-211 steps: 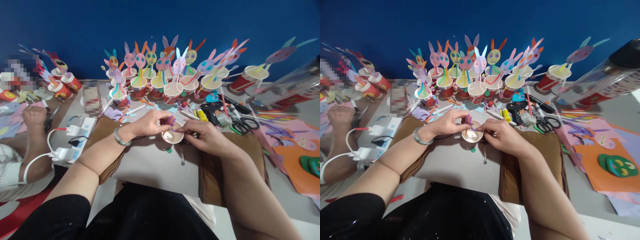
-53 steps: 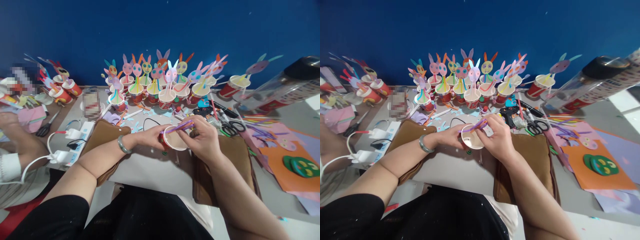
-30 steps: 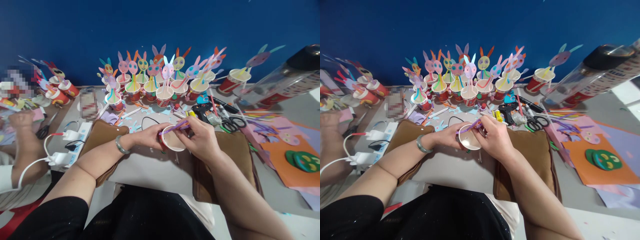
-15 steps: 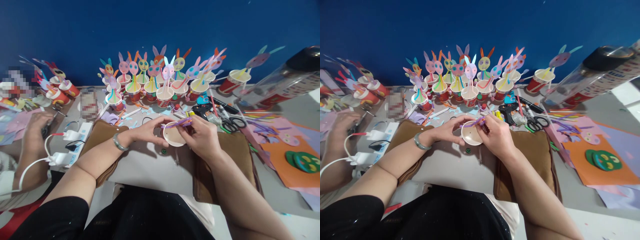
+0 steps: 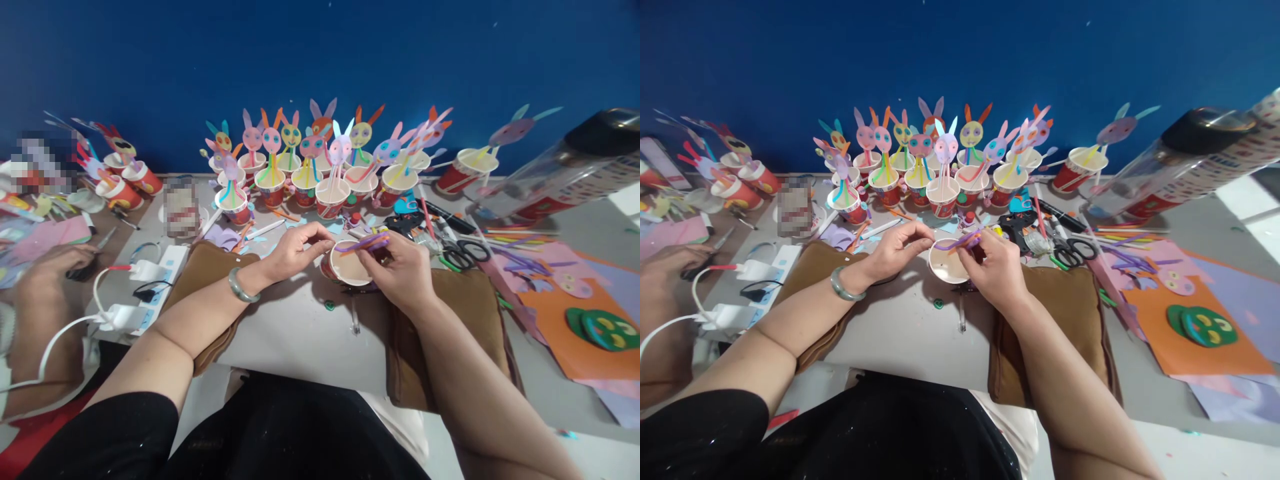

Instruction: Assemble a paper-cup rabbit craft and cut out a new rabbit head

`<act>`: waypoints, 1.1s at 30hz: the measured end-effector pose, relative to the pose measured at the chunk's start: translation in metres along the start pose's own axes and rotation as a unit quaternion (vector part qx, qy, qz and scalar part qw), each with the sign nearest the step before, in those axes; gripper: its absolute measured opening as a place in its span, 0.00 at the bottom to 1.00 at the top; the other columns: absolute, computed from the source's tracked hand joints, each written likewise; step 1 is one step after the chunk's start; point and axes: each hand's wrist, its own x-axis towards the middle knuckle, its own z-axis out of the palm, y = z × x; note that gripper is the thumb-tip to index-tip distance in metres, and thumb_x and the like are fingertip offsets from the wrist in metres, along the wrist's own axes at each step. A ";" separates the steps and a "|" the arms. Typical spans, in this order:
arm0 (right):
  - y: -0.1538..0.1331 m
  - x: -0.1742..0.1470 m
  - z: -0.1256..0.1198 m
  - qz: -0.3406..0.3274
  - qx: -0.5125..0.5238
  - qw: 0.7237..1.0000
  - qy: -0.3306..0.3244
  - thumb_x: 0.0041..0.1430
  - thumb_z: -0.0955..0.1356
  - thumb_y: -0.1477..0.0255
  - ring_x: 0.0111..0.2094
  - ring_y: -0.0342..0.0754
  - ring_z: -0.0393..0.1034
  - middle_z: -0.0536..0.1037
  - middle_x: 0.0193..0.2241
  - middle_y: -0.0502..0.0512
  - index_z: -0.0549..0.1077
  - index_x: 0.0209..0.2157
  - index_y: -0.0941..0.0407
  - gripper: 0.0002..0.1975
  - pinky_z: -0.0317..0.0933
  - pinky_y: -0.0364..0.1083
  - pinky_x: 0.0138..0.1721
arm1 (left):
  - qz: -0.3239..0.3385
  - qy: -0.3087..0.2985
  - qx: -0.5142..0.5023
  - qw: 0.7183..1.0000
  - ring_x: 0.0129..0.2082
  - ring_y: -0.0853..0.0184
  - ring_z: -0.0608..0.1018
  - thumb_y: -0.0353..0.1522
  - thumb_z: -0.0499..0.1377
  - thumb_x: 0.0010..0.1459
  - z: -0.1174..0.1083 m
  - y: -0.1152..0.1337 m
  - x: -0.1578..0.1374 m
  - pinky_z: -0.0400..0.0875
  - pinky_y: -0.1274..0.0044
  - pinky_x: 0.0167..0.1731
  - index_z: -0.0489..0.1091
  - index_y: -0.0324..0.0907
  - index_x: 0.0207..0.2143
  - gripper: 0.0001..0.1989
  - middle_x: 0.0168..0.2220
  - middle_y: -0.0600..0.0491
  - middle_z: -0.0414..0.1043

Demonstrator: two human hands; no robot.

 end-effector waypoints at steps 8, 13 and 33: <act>0.002 -0.002 0.001 0.070 0.051 0.996 -0.028 0.59 0.70 0.68 0.23 0.44 0.63 0.71 0.22 0.49 0.70 0.26 0.54 0.09 0.58 0.45 0.27 | -0.046 0.045 -0.084 0.994 0.29 0.73 0.76 0.53 0.59 0.65 0.005 -0.003 0.000 0.72 0.79 0.32 0.67 0.41 0.35 0.23 0.31 0.54 0.75; 0.006 -0.003 0.003 0.113 0.099 0.988 -0.047 0.59 0.72 0.66 0.23 0.45 0.64 0.73 0.22 0.50 0.71 0.27 0.54 0.10 0.58 0.45 0.26 | -0.085 0.032 -0.119 0.989 0.30 0.71 0.76 0.55 0.59 0.64 0.005 -0.002 0.001 0.74 0.77 0.33 0.66 0.42 0.35 0.24 0.31 0.54 0.75; -0.006 -0.003 0.001 0.025 0.061 0.991 -0.114 0.59 0.72 0.68 0.22 0.42 0.61 0.70 0.20 0.47 0.70 0.25 0.54 0.11 0.55 0.44 0.25 | -0.100 -0.111 -0.042 0.988 0.35 0.66 0.75 0.61 0.53 0.62 0.004 -0.003 0.000 0.71 0.74 0.36 0.72 0.39 0.35 0.33 0.34 0.50 0.73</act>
